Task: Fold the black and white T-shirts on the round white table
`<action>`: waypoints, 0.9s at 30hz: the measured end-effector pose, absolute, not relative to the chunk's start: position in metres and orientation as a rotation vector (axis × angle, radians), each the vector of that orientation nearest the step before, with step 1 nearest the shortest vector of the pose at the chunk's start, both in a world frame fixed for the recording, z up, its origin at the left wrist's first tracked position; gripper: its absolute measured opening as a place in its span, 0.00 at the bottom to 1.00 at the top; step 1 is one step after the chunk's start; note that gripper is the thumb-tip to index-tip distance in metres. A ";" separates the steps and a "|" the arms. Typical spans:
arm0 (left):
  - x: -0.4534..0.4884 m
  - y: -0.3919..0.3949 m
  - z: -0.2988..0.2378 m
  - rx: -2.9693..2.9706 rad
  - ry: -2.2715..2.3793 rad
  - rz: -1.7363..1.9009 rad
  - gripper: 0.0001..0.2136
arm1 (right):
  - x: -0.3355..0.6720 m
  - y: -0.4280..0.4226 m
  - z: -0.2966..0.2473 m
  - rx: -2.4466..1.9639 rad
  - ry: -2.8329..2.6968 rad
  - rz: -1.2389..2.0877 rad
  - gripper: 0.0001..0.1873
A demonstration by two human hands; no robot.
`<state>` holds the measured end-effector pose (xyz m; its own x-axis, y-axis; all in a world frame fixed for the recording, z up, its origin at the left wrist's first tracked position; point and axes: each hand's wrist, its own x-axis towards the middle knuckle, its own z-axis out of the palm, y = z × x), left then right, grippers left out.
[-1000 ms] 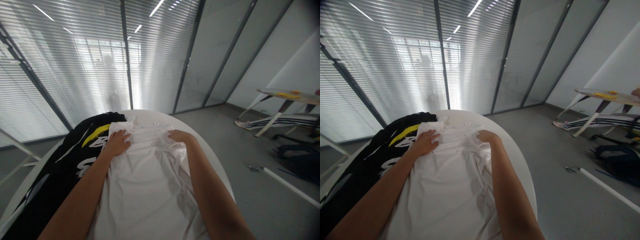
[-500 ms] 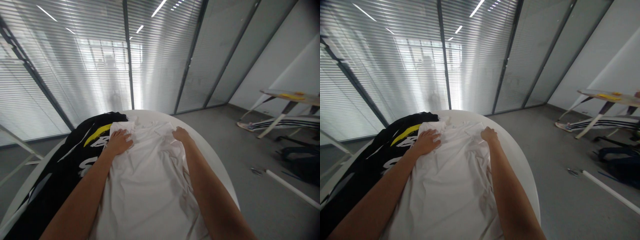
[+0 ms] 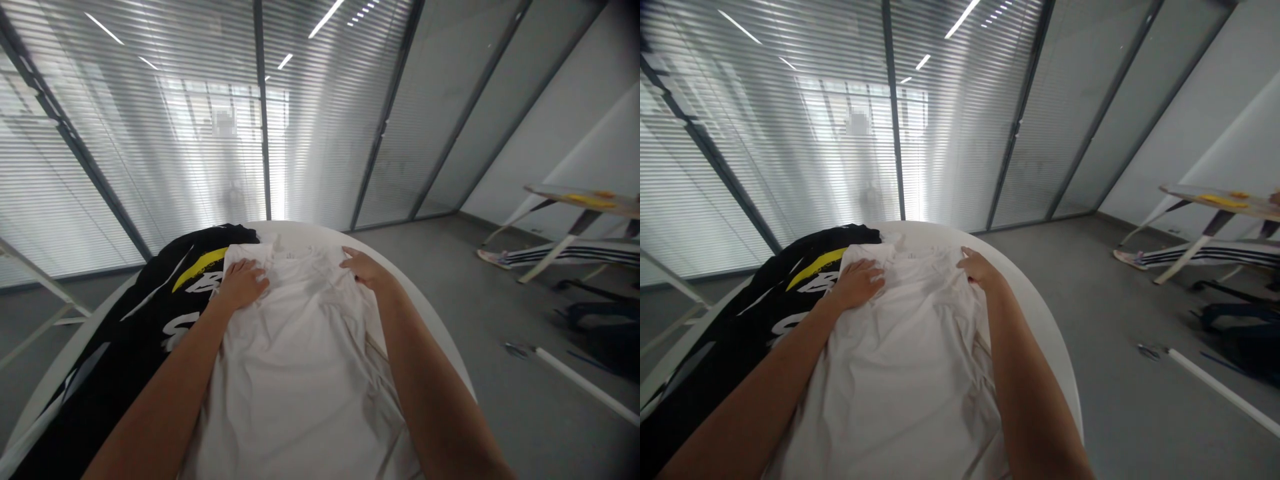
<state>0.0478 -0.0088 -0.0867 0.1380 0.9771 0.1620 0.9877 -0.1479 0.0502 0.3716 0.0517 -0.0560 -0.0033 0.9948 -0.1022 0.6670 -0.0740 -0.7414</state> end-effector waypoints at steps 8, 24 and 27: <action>0.048 -0.008 -0.088 -2.337 -2.003 -0.232 0.23 | 0.373 0.060 -0.075 -1.400 -1.185 1.227 0.33; 0.049 -0.007 -0.088 -2.335 -1.996 -0.498 0.20 | 0.350 0.058 -0.056 -1.232 -0.934 1.222 0.22; 0.059 -0.007 -0.076 -2.318 -2.022 -0.808 0.18 | 0.333 0.057 -0.050 -1.259 -1.253 1.075 0.27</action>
